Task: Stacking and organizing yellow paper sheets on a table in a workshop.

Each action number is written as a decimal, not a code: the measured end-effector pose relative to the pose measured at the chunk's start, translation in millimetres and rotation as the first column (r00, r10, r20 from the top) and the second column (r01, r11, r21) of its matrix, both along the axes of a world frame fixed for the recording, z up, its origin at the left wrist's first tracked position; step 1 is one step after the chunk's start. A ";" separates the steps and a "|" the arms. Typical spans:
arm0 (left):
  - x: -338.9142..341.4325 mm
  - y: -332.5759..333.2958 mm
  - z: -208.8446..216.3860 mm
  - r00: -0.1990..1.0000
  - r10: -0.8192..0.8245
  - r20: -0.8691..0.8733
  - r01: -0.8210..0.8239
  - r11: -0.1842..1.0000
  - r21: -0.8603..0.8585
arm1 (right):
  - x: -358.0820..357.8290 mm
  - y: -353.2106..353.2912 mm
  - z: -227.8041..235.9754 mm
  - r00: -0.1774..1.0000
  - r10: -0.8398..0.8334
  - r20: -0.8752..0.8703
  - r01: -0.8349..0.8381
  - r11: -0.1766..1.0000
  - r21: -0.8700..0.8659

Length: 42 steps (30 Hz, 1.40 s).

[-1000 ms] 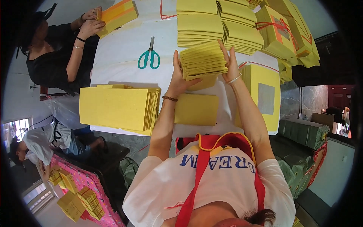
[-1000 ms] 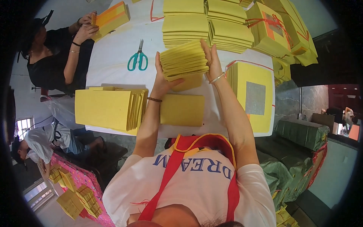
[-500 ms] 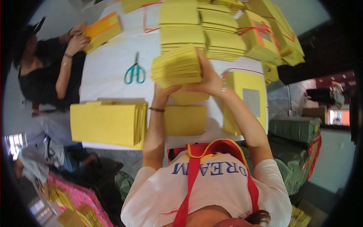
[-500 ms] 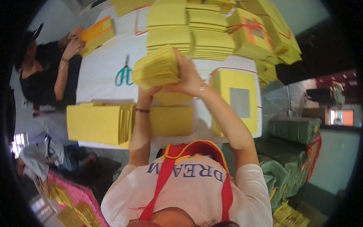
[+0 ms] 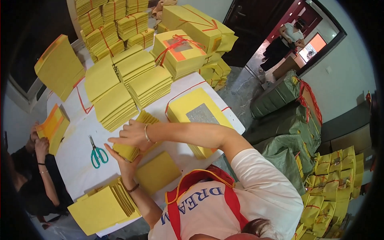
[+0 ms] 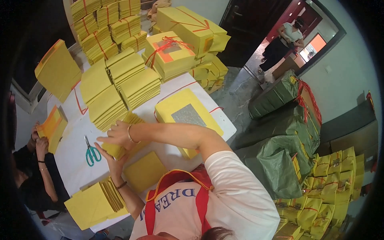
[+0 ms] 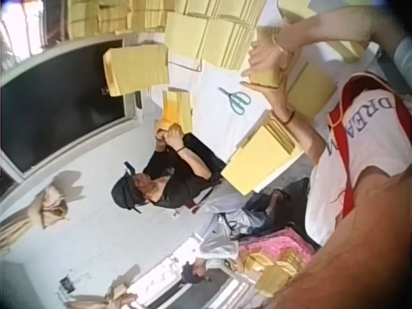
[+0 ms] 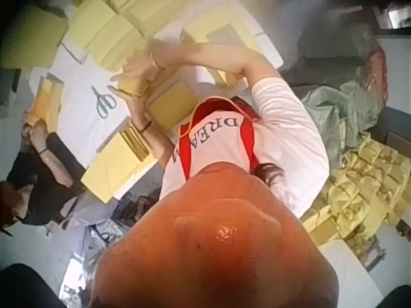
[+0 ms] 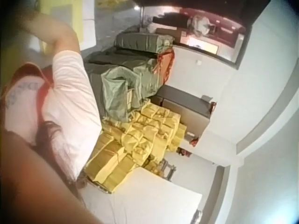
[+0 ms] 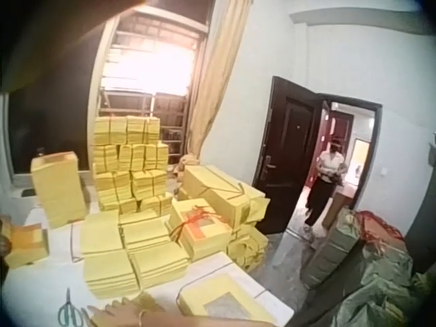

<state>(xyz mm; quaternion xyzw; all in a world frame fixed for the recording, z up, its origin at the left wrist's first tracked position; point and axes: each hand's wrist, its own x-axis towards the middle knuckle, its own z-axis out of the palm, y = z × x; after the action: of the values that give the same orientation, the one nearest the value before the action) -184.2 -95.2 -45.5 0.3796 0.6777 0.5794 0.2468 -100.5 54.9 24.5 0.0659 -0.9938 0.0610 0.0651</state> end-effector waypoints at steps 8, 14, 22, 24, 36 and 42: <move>-10.8 23.4 -46.3 0.998 -0.006 -0.060 0.010 0.998 0.064 | -23.8 3.8 -54.0 0.996 -0.072 0.060 0.072 0.997 0.002; -16.5 6.4 -49.6 0.998 -0.002 0.063 0.000 1.000 0.021 | -6.3 28.8 -17.7 0.981 -0.001 0.193 0.010 0.999 -0.046; -4.8 2.7 -5.3 0.999 0.004 0.050 -0.009 0.996 0.085 | -2.5 32.1 -15.9 0.962 -0.073 0.263 0.100 0.991 -0.088; -14.6 8.7 1.5 0.989 0.128 0.068 -0.140 0.966 0.219 | 5.1 36.1 9.3 0.951 -0.167 0.260 0.246 0.917 -0.313; 22.6 30.7 41.8 0.808 -0.039 0.587 -0.208 0.914 0.348 | 22.8 55.9 3.5 0.976 -0.127 0.177 0.108 -0.424 -0.899; 13.2 38.3 86.2 0.856 0.024 0.516 -0.206 0.932 0.298 | 9.0 54.4 31.7 0.971 -0.050 0.234 0.181 -0.484 -0.856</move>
<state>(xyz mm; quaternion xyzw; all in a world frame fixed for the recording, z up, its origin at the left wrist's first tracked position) -171.0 -56.9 40.7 0.2103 0.5001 0.7809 0.3095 -91.5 109.3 56.2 -0.1382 -0.4612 0.8745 0.0581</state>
